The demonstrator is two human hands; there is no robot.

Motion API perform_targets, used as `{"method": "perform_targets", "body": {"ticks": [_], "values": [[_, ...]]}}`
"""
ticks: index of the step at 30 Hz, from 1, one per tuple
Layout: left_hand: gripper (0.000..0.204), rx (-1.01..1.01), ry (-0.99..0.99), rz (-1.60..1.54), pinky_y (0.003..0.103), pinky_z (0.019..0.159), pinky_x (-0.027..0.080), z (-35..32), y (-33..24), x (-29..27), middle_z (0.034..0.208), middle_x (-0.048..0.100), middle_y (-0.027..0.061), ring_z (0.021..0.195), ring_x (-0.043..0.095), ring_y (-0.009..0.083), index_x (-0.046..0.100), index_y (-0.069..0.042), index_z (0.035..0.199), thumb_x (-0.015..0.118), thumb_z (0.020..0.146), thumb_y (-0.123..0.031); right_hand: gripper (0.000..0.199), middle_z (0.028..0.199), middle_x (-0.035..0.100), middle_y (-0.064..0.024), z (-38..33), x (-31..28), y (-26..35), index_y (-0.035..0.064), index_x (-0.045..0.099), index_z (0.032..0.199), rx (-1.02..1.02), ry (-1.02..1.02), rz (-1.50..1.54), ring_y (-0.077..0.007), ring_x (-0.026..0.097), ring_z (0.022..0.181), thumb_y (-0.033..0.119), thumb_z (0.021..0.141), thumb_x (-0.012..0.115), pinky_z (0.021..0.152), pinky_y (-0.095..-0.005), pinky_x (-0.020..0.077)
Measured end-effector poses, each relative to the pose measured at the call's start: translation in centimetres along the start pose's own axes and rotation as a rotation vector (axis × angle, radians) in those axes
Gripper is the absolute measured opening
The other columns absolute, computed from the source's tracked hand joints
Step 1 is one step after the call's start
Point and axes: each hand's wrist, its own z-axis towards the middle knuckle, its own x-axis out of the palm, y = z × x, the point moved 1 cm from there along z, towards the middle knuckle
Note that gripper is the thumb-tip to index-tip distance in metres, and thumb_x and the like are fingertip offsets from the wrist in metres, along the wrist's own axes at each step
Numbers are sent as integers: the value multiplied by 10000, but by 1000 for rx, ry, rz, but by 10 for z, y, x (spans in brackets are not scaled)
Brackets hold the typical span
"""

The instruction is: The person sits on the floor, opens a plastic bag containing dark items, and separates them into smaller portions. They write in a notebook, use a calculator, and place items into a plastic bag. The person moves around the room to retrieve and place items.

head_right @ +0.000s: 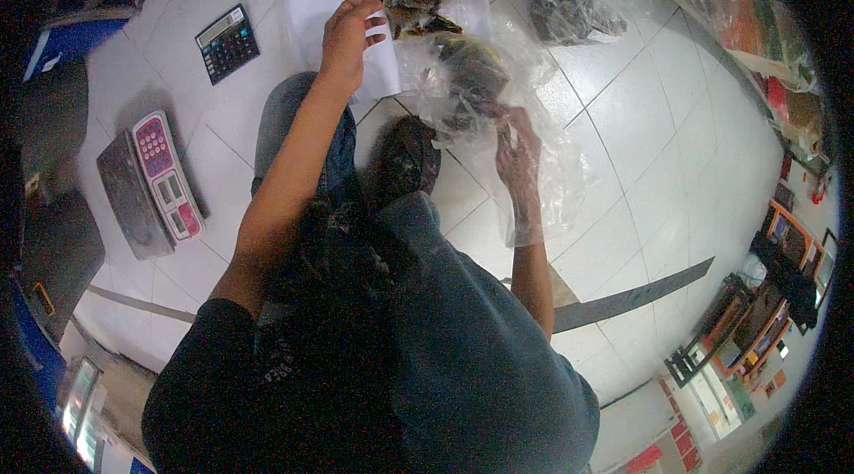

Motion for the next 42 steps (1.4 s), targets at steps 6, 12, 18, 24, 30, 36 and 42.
{"method": "perform_targets", "body": {"ticks": [6, 12, 18, 24, 30, 36, 42], "values": [[235, 5, -30, -33, 317, 722, 496, 3, -5, -1, 1000, 646, 33, 869, 604, 158, 628, -75, 1085, 613, 867, -163, 428, 1323, 575, -121, -108, -71, -54, 32, 567, 1307, -70, -101, -15, -284, 517, 1254, 282, 961, 596, 1090, -400, 376], [246, 4, -35, -34, 326, 728, 498, 2, -6, -7, 1021, 642, 40, 881, 607, 166, 625, -71, 1103, 606, 873, -157, 332, 938, 647, -43, -174, -227, -146, 1, 658, 1070, 172, -257, -348, -164, 575, 882, 290, 921, 593, 772, -337, 476], [235, -3, -34, -26, 315, 721, 495, 6, 1, -5, 1015, 637, 36, 871, 608, 163, 625, -74, 1092, 609, 871, -152, 243, 1105, 666, -107, 4, -185, 73, -52, 630, 1172, -155, -527, -156, -168, 596, 1053, 68, 973, 558, 960, -314, 462], [224, 6, -60, -15, 310, 718, 492, 5, -2, -5, 997, 632, 19, 863, 606, 155, 632, -84, 1076, 631, 863, -157, 399, 1127, 705, -93, 163, -34, 115, 100, 704, 1107, -673, -403, -146, -253, 671, 1037, -106, 790, 575, 917, -350, 510], [203, 6, -104, -2, 310, 718, 490, 13, 6, -6, 987, 637, 15, 862, 601, 150, 639, -100, 1060, 644, 872, -177, 401, 1198, 654, -131, 177, 93, 63, 145, 646, 1216, -594, 189, -480, -333, 615, 1094, 23, 842, 570, 947, -403, 478], [187, 41, -77, 4, 302, 693, 483, 16, 12, 3, 961, 632, 9, 837, 593, 141, 629, -95, 1045, 641, 875, -172, 789, 1403, 479, -176, 250, 58, 81, 224, 481, 1384, -523, 214, -347, -376, 495, 1256, 527, 710, 758, 1013, -485, 438], [177, -9, -139, -8, 273, 651, 455, 15, 6, 6, 910, 610, -2, 790, 563, 102, 618, -92, 1022, 667, 860, -146, 1345, 1583, 107, -230, 281, 99, 77, 360, 191, 1507, -320, 563, -725, -481, 214, 1417, 550, 395, 925, 1067, -604, 361]]}}
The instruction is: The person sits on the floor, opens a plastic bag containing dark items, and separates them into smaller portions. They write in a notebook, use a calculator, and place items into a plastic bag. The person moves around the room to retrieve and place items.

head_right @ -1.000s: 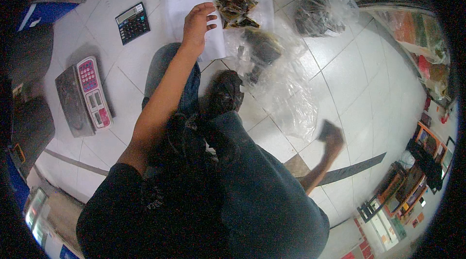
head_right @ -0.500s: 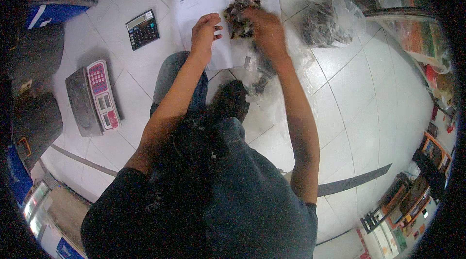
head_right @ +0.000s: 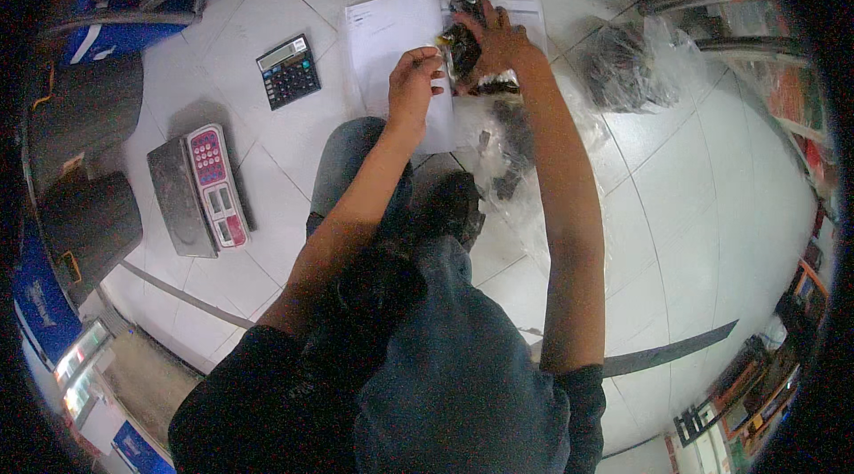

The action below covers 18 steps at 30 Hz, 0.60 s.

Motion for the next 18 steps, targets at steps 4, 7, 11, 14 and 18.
{"method": "perform_targets", "body": {"ticks": [4, 7, 11, 14, 18], "values": [[188, 31, 14, -10, 272, 651, 455, 4, 2, -4, 948, 616, 7, 801, 565, 103, 619, -99, 1033, 668, 858, -149, 1270, 1518, 241, -171, -13, 19, 21, 377, 264, 1465, 76, -39, -112, -481, 321, 1342, 431, 393, 944, 960, -664, 430], [174, 58, 9, 24, 293, 698, 491, 4, 4, -1, 975, 649, 17, 843, 596, 139, 643, -86, 1039, 618, 881, -156, 1045, 1376, 372, -130, -22, 19, 26, 318, 396, 1396, 57, -85, -24, -440, 488, 1182, 306, 488, 912, 893, -564, 514], [180, 53, 32, 41, 291, 698, 490, 1, 4, 1, 982, 647, 15, 845, 595, 137, 641, -93, 1052, 615, 886, -159, 918, 1283, 506, -141, -7, 43, 2, 250, 480, 1356, 45, -209, 46, -389, 583, 1084, 279, 535, 890, 873, -489, 537], [180, 73, 45, 89, 282, 687, 481, -1, 3, 2, 973, 638, 14, 829, 585, 130, 630, -92, 1049, 627, 876, -142, 807, 1252, 581, -160, -1, 45, -14, 189, 528, 1325, 48, -336, 180, -353, 603, 1096, 270, 595, 862, 891, -461, 529], [218, 268, 47, 268, 287, 711, 481, 0, 10, -2, 934, 637, 43, 813, 585, 148, 605, -73, 1048, 661, 842, -116, 723, 1136, 669, -148, -29, -2, -20, 82, 551, 1313, 161, -492, 664, -288, 645, 1018, 241, 669, 835, 879, -395, 529]]}}
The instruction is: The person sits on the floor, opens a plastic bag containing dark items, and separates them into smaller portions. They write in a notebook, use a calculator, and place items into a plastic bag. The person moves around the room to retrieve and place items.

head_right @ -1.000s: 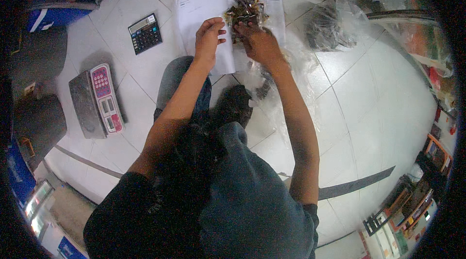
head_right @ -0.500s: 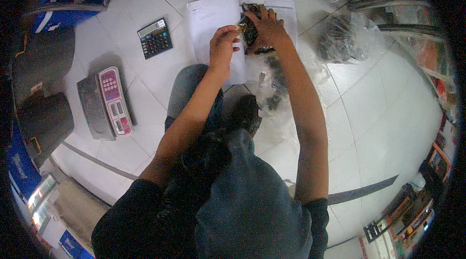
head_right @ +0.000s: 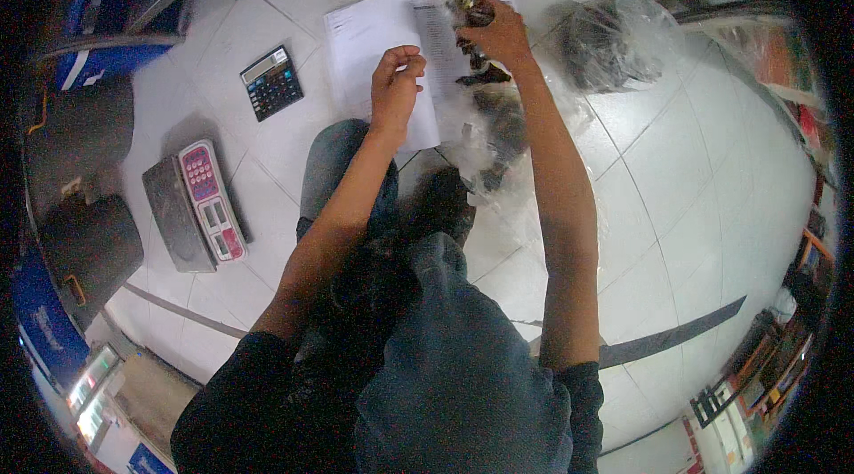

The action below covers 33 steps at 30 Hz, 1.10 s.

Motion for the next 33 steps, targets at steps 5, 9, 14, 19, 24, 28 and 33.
{"method": "perform_targets", "body": {"ticks": [5, 9, 14, 19, 24, 28, 33], "values": [[378, 350, 245, 390, 378, 825, 511, 7, 25, 43, 1044, 647, 127, 929, 631, 269, 605, -68, 1095, 748, 770, -197, 726, 1058, 693, -106, -19, -60, -21, 1, 504, 1346, 164, -212, 355, -196, 662, 919, 110, 699, 815, 841, -314, 535], [521, 450, 472, 817, 429, 886, 503, 16, 30, 103, 1114, 647, 156, 1008, 625, 344, 625, -69, 1125, 818, 694, -290, 646, 1041, 681, -130, -42, -94, -46, -17, 496, 1333, 236, -311, 814, -228, 664, 927, 6, 740, 752, 832, -340, 544], [439, 580, 404, 894, 417, 853, 512, 73, 41, 69, 956, 689, 153, 975, 643, 326, 686, -69, 1026, 818, 716, -350, 541, 1125, 635, -139, -46, -110, 9, -34, 501, 1286, 193, -312, 882, -238, 627, 1010, 15, 790, 711, 879, -356, 518], [278, 319, 233, 491, 415, 1018, 379, -4, -95, -9, 1158, 626, 107, 1130, 561, 260, 623, -72, 1112, 562, 948, -288, 306, 919, 622, -73, -160, -217, 109, 8, 595, 1078, 243, -185, 490, -191, 568, 773, 256, 905, 641, 742, -363, 474], [147, 494, -17, 380, 403, 703, 483, -106, -283, -81, 822, 563, 135, 717, 581, 274, 557, -57, 1089, 577, 960, -125, 263, 589, 579, -99, -289, -294, 139, 110, 577, 790, 264, 16, 1227, -236, 560, 483, 323, 946, 582, 443, -419, 478], [201, 244, -59, 41, 364, 634, 551, -200, -339, -118, 913, 646, 95, 790, 665, 207, 506, -109, 1157, 506, 956, -102, 198, 592, 524, -39, -374, -330, 191, 127, 530, 750, 233, -146, 753, -144, 453, 446, 185, 923, 606, 401, -319, 431], [254, -154, -30, -152, 318, 596, 573, -359, -484, -122, 916, 632, 43, 765, 653, 146, 552, -144, 1210, 438, 983, -139, 165, 597, 548, -64, -457, -396, 310, 87, 564, 768, 241, -70, 842, -176, 438, 440, 168, 912, 573, 374, -371, 405]]}}
